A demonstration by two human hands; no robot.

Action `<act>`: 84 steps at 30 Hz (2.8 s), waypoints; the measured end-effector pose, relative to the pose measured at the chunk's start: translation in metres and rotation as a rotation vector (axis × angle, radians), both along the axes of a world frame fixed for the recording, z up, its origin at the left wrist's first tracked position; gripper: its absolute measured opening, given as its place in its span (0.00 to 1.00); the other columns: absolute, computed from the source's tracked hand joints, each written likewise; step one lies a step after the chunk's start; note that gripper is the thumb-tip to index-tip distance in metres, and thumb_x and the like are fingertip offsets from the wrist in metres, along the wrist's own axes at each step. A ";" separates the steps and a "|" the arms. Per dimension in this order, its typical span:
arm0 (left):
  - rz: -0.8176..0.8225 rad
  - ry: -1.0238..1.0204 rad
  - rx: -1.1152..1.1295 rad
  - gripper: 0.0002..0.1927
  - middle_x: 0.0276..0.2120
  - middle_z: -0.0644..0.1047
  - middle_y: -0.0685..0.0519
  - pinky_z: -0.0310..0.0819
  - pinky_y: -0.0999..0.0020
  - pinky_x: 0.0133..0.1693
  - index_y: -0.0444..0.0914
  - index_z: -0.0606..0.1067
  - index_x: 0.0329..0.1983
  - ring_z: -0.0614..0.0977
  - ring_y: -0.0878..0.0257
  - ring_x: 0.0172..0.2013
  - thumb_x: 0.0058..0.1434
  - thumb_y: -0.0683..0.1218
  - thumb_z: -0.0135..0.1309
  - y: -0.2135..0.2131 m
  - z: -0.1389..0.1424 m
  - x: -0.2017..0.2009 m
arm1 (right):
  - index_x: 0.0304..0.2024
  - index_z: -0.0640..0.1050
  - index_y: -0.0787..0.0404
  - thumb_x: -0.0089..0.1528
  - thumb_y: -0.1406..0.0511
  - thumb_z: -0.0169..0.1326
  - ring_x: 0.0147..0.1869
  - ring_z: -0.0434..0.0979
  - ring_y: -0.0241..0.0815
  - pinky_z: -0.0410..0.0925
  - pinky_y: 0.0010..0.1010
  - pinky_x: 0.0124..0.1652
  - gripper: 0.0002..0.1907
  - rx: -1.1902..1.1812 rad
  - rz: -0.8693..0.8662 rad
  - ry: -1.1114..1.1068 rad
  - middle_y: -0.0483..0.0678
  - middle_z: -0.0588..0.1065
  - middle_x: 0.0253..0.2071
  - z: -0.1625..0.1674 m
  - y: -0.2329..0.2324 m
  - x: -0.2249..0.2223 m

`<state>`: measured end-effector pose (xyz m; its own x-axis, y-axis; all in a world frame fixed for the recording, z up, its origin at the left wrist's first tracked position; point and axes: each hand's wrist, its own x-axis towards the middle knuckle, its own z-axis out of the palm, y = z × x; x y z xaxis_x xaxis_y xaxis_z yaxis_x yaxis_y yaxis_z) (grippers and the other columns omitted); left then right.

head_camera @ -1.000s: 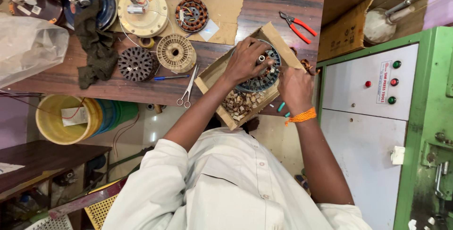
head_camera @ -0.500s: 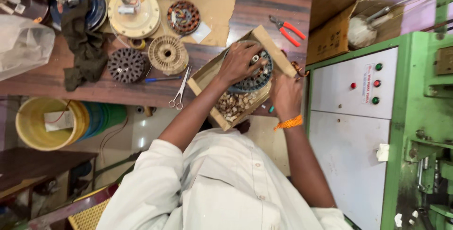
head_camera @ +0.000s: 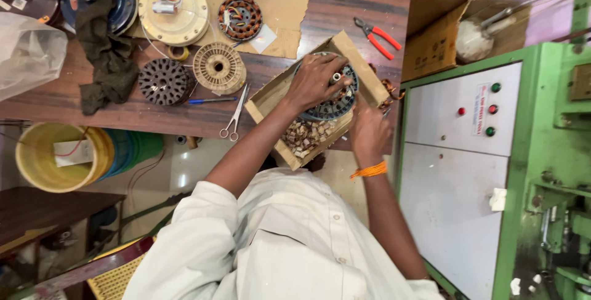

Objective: The person uses pliers and a screwdriver to remove copper wire from a motor stator placed in a cardboard box. They repeatedly cut and pull wire segments, then rotate the stator to access different slots, continuing the removal process throughout the clip.

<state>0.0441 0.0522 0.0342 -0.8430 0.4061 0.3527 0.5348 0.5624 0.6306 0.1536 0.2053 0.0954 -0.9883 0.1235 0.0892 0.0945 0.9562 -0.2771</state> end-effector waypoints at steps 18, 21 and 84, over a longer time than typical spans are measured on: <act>-0.131 0.001 -0.012 0.26 0.54 0.80 0.41 0.65 0.49 0.60 0.44 0.78 0.56 0.78 0.44 0.58 0.69 0.66 0.50 -0.009 0.010 -0.004 | 0.51 0.84 0.50 0.63 0.65 0.59 0.40 0.81 0.63 0.73 0.51 0.40 0.14 -0.054 0.002 -0.168 0.61 0.80 0.38 0.020 0.017 -0.015; -0.155 -0.002 -0.005 0.26 0.53 0.80 0.40 0.65 0.48 0.60 0.43 0.79 0.55 0.79 0.45 0.58 0.68 0.66 0.50 -0.009 0.007 -0.005 | 0.50 0.84 0.52 0.62 0.65 0.60 0.40 0.81 0.63 0.73 0.51 0.40 0.14 -0.047 0.065 -0.120 0.60 0.80 0.40 0.028 0.017 -0.017; -0.228 0.032 -0.035 0.43 0.48 0.78 0.51 0.62 0.57 0.55 0.50 0.46 0.81 0.71 0.55 0.46 0.73 0.68 0.49 -0.017 0.012 -0.013 | 0.53 0.83 0.52 0.63 0.64 0.59 0.38 0.80 0.65 0.71 0.52 0.38 0.15 -0.106 0.220 -0.269 0.62 0.80 0.36 0.021 0.048 -0.025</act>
<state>0.0315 0.0354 0.0458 -0.7167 0.5974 0.3597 0.6697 0.4460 0.5938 0.1287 0.2532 0.1163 -0.9786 -0.1000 -0.1798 -0.0271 0.9291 -0.3689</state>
